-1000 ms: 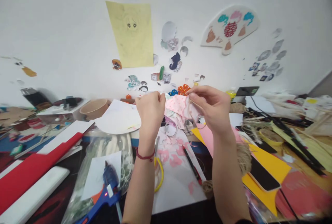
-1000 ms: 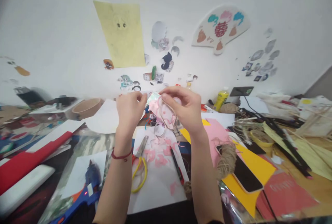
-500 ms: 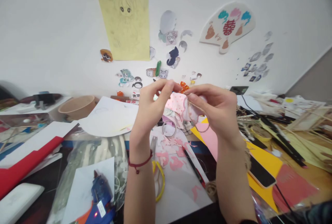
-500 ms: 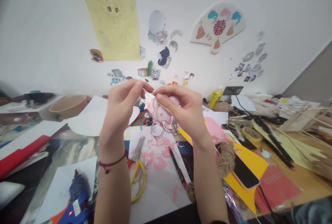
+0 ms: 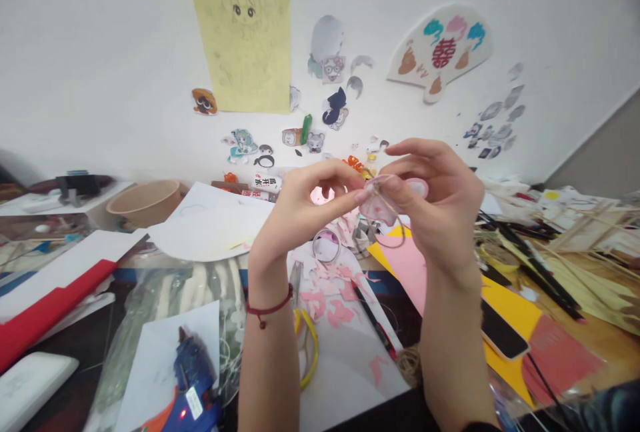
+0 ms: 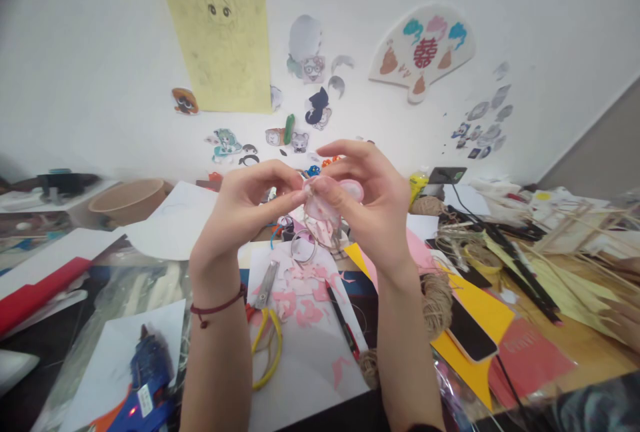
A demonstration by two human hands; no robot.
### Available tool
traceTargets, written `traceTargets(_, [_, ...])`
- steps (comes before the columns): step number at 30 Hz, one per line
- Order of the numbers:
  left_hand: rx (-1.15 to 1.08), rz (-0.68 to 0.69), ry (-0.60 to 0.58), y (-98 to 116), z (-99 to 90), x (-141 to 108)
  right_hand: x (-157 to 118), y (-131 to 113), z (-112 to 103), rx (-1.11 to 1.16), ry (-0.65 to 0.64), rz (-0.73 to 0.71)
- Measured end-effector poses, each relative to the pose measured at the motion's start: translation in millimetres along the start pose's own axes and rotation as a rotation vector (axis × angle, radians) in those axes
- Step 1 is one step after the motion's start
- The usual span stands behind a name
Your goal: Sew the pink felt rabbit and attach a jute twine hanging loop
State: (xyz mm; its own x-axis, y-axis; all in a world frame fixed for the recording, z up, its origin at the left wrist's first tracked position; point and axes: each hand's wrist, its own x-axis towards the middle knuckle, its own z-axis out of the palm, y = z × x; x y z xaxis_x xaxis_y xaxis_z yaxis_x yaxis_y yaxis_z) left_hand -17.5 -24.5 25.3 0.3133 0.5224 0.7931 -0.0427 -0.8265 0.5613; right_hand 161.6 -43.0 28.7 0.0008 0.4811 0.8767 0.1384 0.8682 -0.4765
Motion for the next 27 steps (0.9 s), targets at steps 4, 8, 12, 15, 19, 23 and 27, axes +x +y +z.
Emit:
traceTargets(4, [-0.060,0.045,0.135,-3,5.8,1,2,7,-6,0.038,-0.007,0.055])
traceTargets(8, [-0.089,0.074,0.211,-12,10.0,3,1,10,-8,0.058,-0.058,0.104])
traceTargets(12, [-0.069,0.092,0.188,-17,10.0,4,-2,6,-3,-0.025,0.040,0.055])
traceTargets(15, [-0.040,0.085,0.185,-16,6.2,3,-3,3,-3,-0.066,0.082,0.026])
traceTargets(19, [-0.005,0.073,0.194,-11,1.1,1,-3,1,-6,-0.088,0.059,0.034])
traceTargets(23, [0.034,0.099,0.163,-6,3.1,0,-2,-3,-8,-0.082,0.036,-0.006])
traceTargets(27, [0.060,0.160,0.253,-3,8.7,2,-2,-6,-8,-0.098,0.031,-0.020])
